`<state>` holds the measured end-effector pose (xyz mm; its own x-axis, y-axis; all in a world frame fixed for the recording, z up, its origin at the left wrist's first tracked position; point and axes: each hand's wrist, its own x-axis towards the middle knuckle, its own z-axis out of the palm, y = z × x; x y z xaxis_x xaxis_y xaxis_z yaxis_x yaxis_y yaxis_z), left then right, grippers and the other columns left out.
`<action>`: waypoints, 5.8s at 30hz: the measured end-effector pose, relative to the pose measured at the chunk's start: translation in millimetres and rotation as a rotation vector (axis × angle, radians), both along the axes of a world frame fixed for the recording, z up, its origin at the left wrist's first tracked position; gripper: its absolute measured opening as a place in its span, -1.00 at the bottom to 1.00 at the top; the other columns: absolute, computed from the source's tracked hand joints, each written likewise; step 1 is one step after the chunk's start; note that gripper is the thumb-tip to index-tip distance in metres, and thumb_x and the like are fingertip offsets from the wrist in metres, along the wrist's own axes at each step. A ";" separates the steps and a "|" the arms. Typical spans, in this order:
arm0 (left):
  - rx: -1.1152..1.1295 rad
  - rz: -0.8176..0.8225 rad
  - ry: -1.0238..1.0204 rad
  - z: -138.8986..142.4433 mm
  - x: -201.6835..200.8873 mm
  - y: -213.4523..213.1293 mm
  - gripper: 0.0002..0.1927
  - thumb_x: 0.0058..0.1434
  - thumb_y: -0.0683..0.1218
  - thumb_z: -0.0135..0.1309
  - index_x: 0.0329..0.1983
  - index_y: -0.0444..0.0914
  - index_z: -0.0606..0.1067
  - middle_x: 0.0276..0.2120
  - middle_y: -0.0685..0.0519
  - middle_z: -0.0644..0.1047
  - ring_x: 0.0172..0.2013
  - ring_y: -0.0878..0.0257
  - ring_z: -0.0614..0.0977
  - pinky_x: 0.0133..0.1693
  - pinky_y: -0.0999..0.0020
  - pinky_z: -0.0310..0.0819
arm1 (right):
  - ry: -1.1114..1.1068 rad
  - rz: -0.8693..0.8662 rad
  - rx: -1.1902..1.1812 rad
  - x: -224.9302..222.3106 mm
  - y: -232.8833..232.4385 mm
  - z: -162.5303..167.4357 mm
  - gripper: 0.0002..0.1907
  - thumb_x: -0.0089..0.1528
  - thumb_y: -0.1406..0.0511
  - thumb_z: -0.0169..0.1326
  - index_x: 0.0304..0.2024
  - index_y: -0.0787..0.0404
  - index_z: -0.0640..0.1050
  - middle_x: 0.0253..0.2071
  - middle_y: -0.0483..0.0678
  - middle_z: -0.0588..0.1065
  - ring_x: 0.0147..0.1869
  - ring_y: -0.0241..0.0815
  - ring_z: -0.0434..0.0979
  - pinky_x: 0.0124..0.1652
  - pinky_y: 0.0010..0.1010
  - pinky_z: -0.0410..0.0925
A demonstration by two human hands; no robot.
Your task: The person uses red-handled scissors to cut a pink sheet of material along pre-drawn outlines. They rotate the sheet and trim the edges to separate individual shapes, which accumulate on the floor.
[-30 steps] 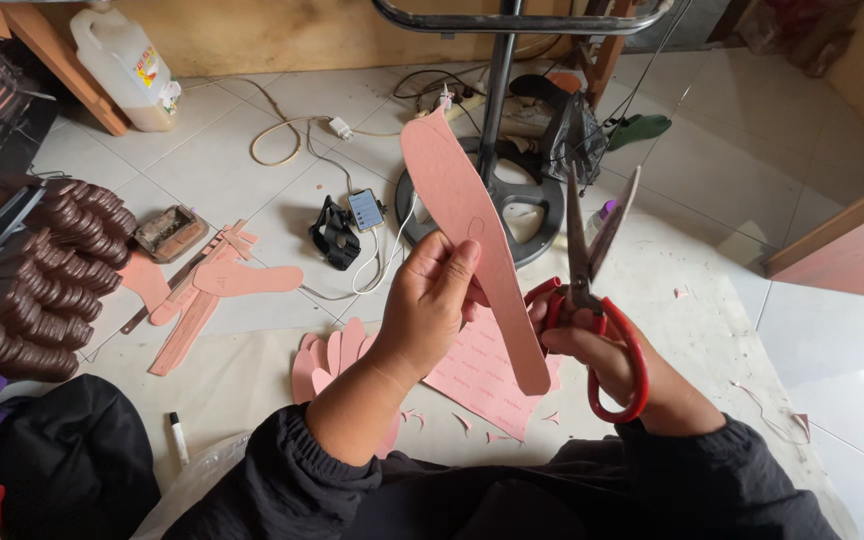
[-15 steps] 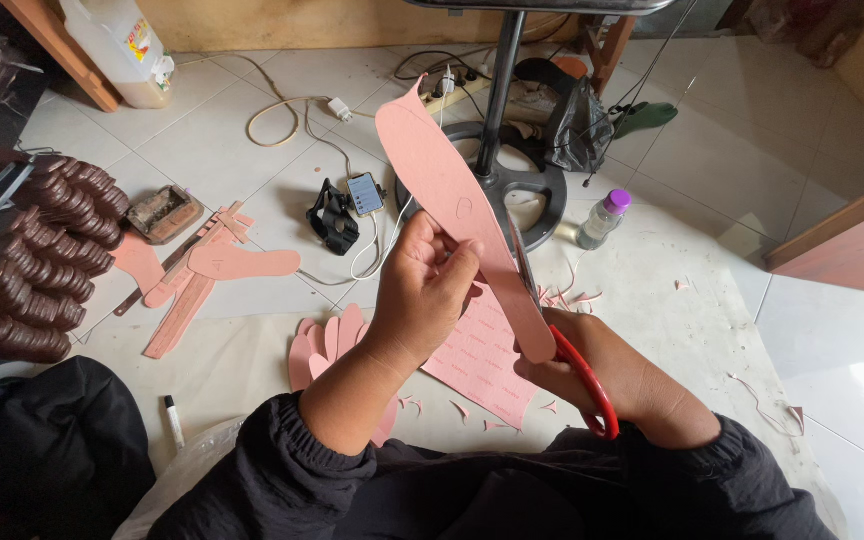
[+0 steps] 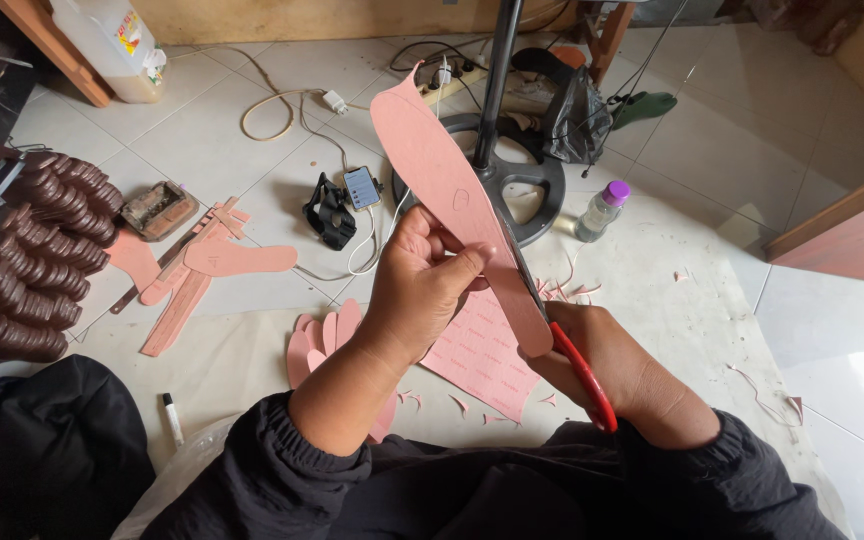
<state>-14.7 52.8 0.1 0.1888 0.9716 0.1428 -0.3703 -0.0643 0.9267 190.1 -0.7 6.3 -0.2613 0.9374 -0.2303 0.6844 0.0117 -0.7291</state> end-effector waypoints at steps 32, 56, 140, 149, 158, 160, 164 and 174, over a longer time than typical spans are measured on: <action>-0.133 0.026 -0.106 -12.8 -2.9 5.9 -0.79 0.23 -0.26 0.18 -0.12 -0.28 0.42 -0.35 0.04 0.58 -0.40 0.38 0.60 -0.33 0.44 0.59 | 0.034 -0.048 0.014 4.0 -1.1 -14.2 -0.83 0.11 0.30 0.11 -0.37 0.33 0.53 -0.61 -0.05 0.53 -0.52 -0.31 0.48 -0.46 -0.35 0.43; -0.269 -0.117 -0.012 -10.6 -0.9 5.7 -0.74 0.18 -0.22 0.14 -0.07 -0.18 0.43 -0.27 0.12 0.60 -0.31 0.39 0.65 -0.31 0.43 0.58 | 0.149 -0.096 0.002 -1.0 4.1 -30.0 -0.84 0.11 0.33 0.16 -0.43 0.35 0.54 -0.59 -0.04 0.51 -0.48 -0.33 0.47 -0.44 -0.39 0.42; -0.180 -0.201 0.129 -19.3 -1.0 -0.2 -0.71 0.24 -0.10 0.17 -0.05 -0.30 0.44 -0.22 0.02 0.64 -0.28 0.35 0.64 -0.27 0.41 0.56 | 0.347 -0.155 -0.145 5.4 7.7 -43.8 -0.83 0.14 0.33 0.16 -0.49 0.33 0.53 -0.69 -0.06 0.46 -0.64 -0.29 0.43 -0.61 -0.41 0.31; -0.187 -0.254 0.052 -19.7 -5.0 1.1 -0.75 0.28 -0.10 0.16 -0.07 -0.34 0.48 -0.25 0.00 0.64 -0.30 0.33 0.65 -0.28 0.40 0.55 | 0.260 -0.224 -0.123 7.8 8.9 -54.1 -0.79 0.17 0.32 0.17 -0.49 0.34 0.53 -0.64 -0.09 0.45 -0.58 -0.32 0.39 -0.56 -0.41 0.30; -0.199 -0.067 -0.118 -16.0 -7.4 6.3 -0.77 0.28 -0.11 0.11 -0.05 -0.28 0.45 -0.22 0.05 0.62 -0.25 0.33 0.65 -0.22 0.36 0.60 | 0.091 -0.072 0.058 9.5 8.7 -57.8 -0.82 0.13 0.28 0.19 -0.42 0.31 0.59 -0.57 -0.05 0.57 -0.50 -0.31 0.48 -0.47 -0.41 0.39; -0.178 -0.092 -0.018 -20.4 -4.3 7.3 -0.77 0.28 -0.13 0.11 -0.04 -0.30 0.48 -0.21 0.03 0.64 -0.25 0.31 0.65 -0.21 0.36 0.60 | 0.108 -0.049 0.088 8.6 10.8 -57.8 -0.82 0.11 0.28 0.19 -0.37 0.30 0.58 -0.54 -0.06 0.59 -0.49 -0.32 0.53 -0.44 -0.44 0.41; -0.145 -0.129 0.046 -28.8 2.5 7.9 -0.78 0.31 -0.14 0.13 -0.02 -0.32 0.48 -0.20 0.01 0.62 -0.25 0.31 0.64 -0.20 0.33 0.58 | 0.175 -0.084 -0.012 9.3 12.2 -55.0 -0.80 0.07 0.28 0.19 -0.35 0.31 0.60 -0.52 -0.04 0.58 -0.48 -0.28 0.56 -0.44 -0.42 0.45; -0.185 -0.079 -0.051 -26.7 5.1 5.4 -0.73 0.29 -0.17 0.15 0.02 -0.32 0.47 -0.19 0.03 0.62 -0.23 0.33 0.62 -0.16 0.35 0.54 | 0.225 -0.104 0.015 13.8 8.2 -48.7 -0.72 0.21 0.24 0.09 -0.33 0.40 0.58 -0.52 0.03 0.58 -0.45 -0.27 0.51 -0.43 -0.37 0.41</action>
